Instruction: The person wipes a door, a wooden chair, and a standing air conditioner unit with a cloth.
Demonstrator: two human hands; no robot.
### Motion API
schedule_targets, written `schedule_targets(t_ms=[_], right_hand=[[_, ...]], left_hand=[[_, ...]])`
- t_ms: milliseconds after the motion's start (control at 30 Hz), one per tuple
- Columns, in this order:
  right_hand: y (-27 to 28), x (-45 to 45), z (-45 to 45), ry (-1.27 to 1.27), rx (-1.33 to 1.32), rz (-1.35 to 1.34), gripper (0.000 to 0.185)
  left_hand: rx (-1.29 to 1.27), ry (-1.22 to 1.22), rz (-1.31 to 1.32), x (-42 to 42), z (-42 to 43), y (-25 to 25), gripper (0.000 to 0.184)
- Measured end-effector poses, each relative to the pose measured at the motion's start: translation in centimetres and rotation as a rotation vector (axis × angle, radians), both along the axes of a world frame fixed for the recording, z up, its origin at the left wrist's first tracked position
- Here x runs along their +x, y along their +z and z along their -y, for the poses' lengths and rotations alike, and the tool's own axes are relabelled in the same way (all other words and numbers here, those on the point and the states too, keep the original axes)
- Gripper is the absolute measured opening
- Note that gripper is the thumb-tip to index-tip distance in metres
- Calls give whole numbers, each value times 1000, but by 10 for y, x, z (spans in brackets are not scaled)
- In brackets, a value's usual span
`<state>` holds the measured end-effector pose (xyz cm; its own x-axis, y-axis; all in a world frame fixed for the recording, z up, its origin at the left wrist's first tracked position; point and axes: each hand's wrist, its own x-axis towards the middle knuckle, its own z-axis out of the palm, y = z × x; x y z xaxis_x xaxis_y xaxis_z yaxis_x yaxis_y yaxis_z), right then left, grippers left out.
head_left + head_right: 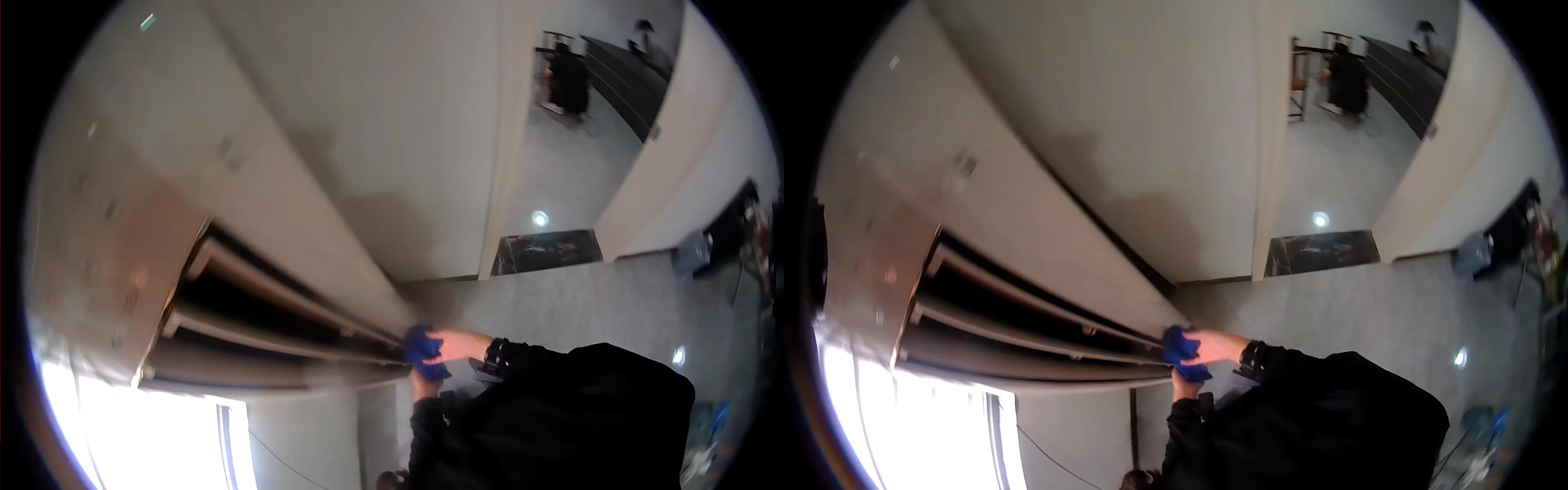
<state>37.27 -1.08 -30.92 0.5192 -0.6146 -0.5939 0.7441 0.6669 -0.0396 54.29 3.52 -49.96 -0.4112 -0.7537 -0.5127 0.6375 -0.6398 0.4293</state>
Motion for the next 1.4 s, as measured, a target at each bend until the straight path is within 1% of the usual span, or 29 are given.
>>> schedule_targets(t_ms=[67, 100, 133, 200, 233, 267, 333, 367, 400, 467, 500, 533, 600, 633, 700, 733, 767, 833, 900, 933, 1000, 1067, 1100, 1133, 1167, 1267, 1300, 1333, 1400], right_hand=[[-8, -6, 5, 48, -46, 53, 29], [-9, -13, 10, 54, -116, 36, 31], [-10, -20, 14, 68, -183, 19, 32], [-61, -65, 39, 71, -113, -65, 25], [-69, -84, 47, 30, -131, -115, 25], [-77, -105, 59, 1, -137, -114, 25], [-97, -150, 90, 4, -160, -340, 25], [-103, -167, 99, -29, -126, -393, 25], [-107, -186, 115, -55, -157, -399, 25], [-116, -212, 115, -174, -306, -445, 27], [-128, -228, 97, -216, -511, -511, 32], [-124, -243, 88, -242, -498, -498, 32], [-112, -278, 77, -58, -536, -898, 36], [-110, -292, 69, -89, -515, -905, 36], [-96, -315, 48, -36, -475, -1103, 44], [-81, -323, 35, -62, -455, -1113, 44], [-63, -329, 20, -105, -391, -1113, 45], [-33, -350, -2, -172, -318, -1121, 46], [-26, -360, -18, -204, -174, -1099, 44], [-46, -367, -27, -227, -153, -1098, 44], [-92, -391, -71, -167, -98, -1337, 45], [-85, -406, -112, -210, 9, -1290, 49], [-82, -418, -126, -232, 75, -1259, 55], [-89, -425, -144, -238, 66, -1347, 56], [-96, -433, -160, -245, 88, -1321, 58], [-88, -456, -178, -181, 158, -1298, 64], [-93, -470, -182, -91, 181, -1266, 69], [-91, -483, -185, -113, 203, -1272, 69], [-77, -509, -185, -173, 207, -1162, 70]], left_hand=[[345, 80, -251, -23, 16, 38, 34], [390, 19, -247, -29, 23, 46, 35], [394, -8, -241, -37, 31, 29, 35], [-371, -295, 253, -41, 51, -32, 36], [-383, -332, 322, -37, 62, -76, 43], [-395, -359, 321, -49, 81, -73, 43], [116, -205, -271, -84, 125, -39, 48], [156, -262, -282, -95, 136, -14, 53], [124, -286, -282, -107, 158, -12, 53], [32, -241, -148, -119, 174, -18, 50], [92, -253, -122, -125, 179, -51, 47], [-82, -290, 55, -129, 180, -81, 39], [21, -348, 44, -166, 186, -66, 34], [-33, -408, 107, -190, 179, -26, 35], [-27, -451, 111, -220, 179, -19, 36], [-26, -458, 107, -246, 177, 7, 36], [-113, -496, 95, -263, 169, 36, 37], [-118, -559, 127, -300, 167, 63, 41], [-118, -619, 160, -324, 161, 83, 49], [-114, -647, 161, -346, 163, 86, 49], [-164, -672, 135, -398, 152, 99, 45], [-128, -719, 205, -430, 146, 88, 40], [-231, -794, 109, -446, 148, 75, 39], [-332, -863, 1, -469, 144, 75, 37], [-320, -914, 11, -489, 135, 76, 33], [-343, -1091, 24, -553, 135, 80, 33], [-368, -1103, -1, -575, 133, 84, 35], [-370, -1128, -16, -599, 131, 84, 35], [-540, -1151, 97, -651, 135, 82, 41]])
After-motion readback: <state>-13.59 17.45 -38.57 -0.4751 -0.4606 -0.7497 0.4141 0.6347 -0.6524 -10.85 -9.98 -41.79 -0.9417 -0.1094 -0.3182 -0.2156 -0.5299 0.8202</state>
